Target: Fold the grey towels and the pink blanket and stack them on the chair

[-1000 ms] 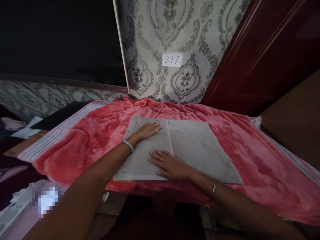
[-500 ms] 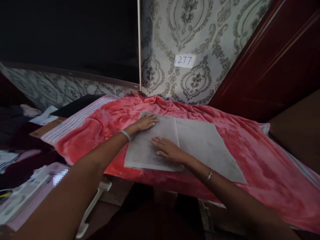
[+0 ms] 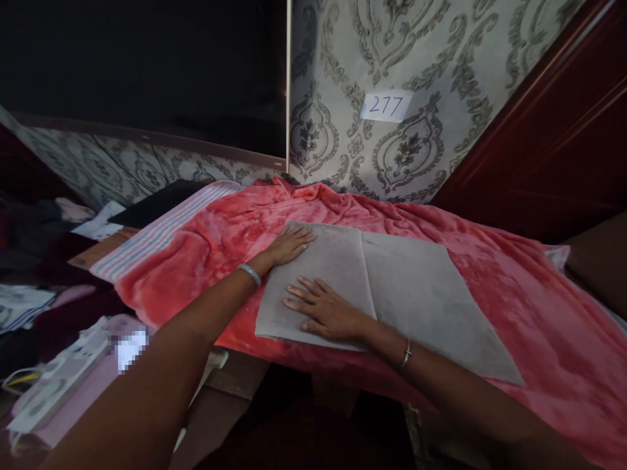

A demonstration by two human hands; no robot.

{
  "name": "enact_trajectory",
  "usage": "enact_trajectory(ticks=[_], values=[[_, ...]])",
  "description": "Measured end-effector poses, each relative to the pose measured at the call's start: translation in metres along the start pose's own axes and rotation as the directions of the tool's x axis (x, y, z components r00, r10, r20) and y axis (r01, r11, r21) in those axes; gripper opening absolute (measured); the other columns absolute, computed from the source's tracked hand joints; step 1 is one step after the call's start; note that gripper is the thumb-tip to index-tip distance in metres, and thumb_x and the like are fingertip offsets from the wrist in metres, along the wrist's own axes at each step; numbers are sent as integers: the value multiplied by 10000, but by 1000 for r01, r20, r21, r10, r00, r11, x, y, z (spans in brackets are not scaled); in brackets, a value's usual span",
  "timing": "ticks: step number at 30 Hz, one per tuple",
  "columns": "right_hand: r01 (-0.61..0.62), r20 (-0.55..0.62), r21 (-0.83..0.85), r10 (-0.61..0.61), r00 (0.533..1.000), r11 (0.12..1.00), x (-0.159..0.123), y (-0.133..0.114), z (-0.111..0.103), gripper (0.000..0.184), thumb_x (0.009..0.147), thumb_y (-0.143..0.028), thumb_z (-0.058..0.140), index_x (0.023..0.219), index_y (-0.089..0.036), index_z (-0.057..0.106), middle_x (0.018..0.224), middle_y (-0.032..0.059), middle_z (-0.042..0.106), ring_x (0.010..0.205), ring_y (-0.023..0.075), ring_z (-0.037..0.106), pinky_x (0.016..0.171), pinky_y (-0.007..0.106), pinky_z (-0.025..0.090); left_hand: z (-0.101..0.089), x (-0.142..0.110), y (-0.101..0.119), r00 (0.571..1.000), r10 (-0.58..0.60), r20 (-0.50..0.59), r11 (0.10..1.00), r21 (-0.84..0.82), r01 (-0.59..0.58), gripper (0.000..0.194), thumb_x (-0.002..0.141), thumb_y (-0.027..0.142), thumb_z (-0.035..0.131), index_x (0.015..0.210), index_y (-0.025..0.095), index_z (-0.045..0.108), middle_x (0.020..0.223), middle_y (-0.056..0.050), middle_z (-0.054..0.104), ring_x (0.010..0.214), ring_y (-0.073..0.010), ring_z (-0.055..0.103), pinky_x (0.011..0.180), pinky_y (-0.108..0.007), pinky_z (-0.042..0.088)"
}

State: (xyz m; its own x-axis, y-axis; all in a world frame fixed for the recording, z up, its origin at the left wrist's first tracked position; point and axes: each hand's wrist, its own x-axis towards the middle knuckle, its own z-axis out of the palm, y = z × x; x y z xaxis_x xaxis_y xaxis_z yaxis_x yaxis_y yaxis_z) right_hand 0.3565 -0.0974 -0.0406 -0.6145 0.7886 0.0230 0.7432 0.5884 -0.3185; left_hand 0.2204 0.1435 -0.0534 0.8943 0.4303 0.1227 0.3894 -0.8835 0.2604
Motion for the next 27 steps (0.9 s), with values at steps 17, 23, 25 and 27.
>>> enact_trajectory(ticks=[17,23,25,27], values=[[-34,0,73,34,999,997,32,-12,-24,629,1085,-495,448,1642,-222,343,1685,102,312,1571,248,243,1284,486,211,-32,5,-1,999,-45,28,999,31,44,578,1050,503,320,1590,328,426,1729,-25,274,1612,-326,133,1280,-621,37],[-159,-35,-79,157,987,984,84,20,-11,632,1085,-483,429,1636,-183,353,1700,121,265,1582,294,196,1285,544,172,-16,3,-20,990,-120,79,993,15,119,602,1043,476,348,1604,267,406,1725,-67,282,1607,-323,163,1286,-577,147],[-141,-34,-86,139,990,986,82,16,-4,622,1083,-505,433,1637,-232,358,1714,92,228,1592,309,146,1286,571,142,-6,2,-26,993,-111,44,994,3,111,599,1052,490,312,1606,282,400,1730,-56,272,1611,-309,154,1292,-562,141],[-84,-1,-57,84,996,995,73,6,1,601,1082,-527,436,1627,-279,380,1717,61,230,1597,316,109,1285,588,124,0,1,-30,994,-103,29,995,-11,104,602,1055,516,286,1605,300,399,1732,-49,268,1611,-306,154,1294,-563,135]])
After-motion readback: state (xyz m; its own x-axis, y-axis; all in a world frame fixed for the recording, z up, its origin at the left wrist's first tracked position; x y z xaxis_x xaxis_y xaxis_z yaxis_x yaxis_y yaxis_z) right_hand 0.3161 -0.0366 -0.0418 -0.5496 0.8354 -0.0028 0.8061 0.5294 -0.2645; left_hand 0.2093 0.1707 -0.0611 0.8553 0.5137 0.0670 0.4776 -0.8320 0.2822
